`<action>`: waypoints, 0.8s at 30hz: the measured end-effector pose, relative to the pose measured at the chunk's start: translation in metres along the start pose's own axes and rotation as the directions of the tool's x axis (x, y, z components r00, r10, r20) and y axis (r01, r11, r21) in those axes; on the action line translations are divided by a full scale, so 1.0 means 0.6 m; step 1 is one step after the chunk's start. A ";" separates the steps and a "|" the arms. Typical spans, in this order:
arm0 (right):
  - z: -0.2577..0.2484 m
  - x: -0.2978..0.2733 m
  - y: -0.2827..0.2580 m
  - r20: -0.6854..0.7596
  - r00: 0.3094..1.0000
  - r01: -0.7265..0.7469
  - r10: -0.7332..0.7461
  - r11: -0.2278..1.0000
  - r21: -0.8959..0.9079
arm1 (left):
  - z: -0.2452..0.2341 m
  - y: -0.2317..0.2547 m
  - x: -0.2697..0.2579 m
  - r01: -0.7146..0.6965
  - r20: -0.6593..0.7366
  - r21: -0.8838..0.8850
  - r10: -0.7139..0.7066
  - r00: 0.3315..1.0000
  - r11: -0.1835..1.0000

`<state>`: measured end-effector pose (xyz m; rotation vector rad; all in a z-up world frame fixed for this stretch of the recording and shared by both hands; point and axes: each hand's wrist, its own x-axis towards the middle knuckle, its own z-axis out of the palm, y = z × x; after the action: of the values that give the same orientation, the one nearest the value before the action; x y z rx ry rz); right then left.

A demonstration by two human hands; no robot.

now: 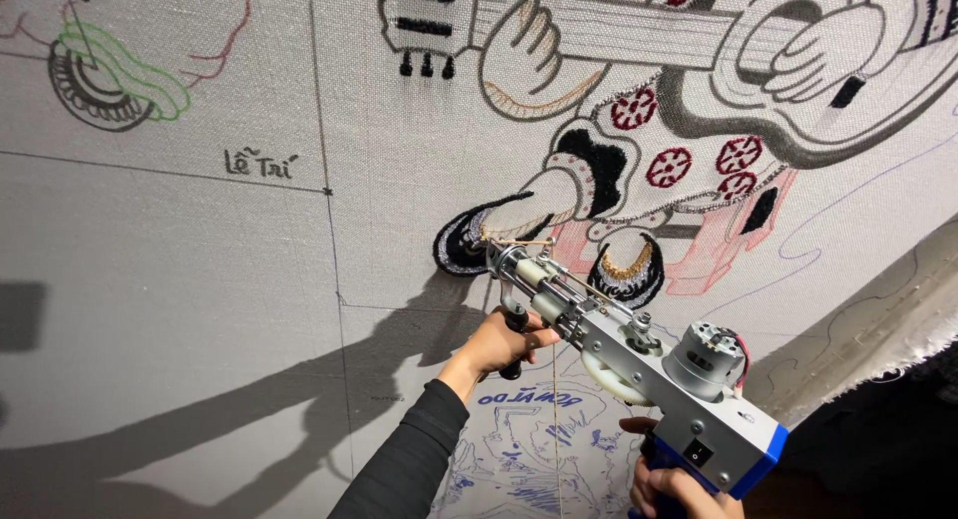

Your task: The person uses a tufting gun to create a rug on a vertical canvas frame.

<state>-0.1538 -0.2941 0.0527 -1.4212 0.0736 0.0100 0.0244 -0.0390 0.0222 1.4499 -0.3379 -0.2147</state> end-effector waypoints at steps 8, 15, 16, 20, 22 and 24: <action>0.026 -0.003 -0.007 -0.025 1.000 0.008 -0.008 1.000 0.027 | -0.002 0.003 0.011 0.008 -0.014 0.043 -0.008 1.000 0.999; 0.073 0.000 -0.003 -0.032 0.988 0.148 -0.152 0.984 -0.098 | -0.021 -0.046 0.070 -0.043 -0.113 -0.037 0.039 0.993 0.998; 0.079 0.000 0.003 -0.033 0.988 0.148 -0.152 0.984 -0.097 | -0.025 -0.047 0.073 -0.043 -0.112 -0.037 0.038 0.993 0.998; 0.112 -0.001 0.019 -0.058 0.977 0.193 -0.205 0.967 -0.166 | -0.043 -0.053 0.083 -0.013 -0.201 -0.095 -0.007 0.980 0.995; 0.123 -0.001 0.025 -0.067 0.979 0.177 -0.191 0.969 -0.171 | -0.054 -0.056 0.087 -0.011 -0.224 -0.115 -0.016 0.975 0.993; 0.125 0.004 0.031 -0.092 0.972 0.192 -0.216 0.958 -0.213 | -0.061 -0.058 0.094 -0.005 -0.228 -0.141 -0.028 0.973 0.990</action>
<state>-0.1493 -0.2174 0.0451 -1.6273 0.0197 -0.2410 0.0922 -0.0281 -0.0097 1.3212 -0.1227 -0.0765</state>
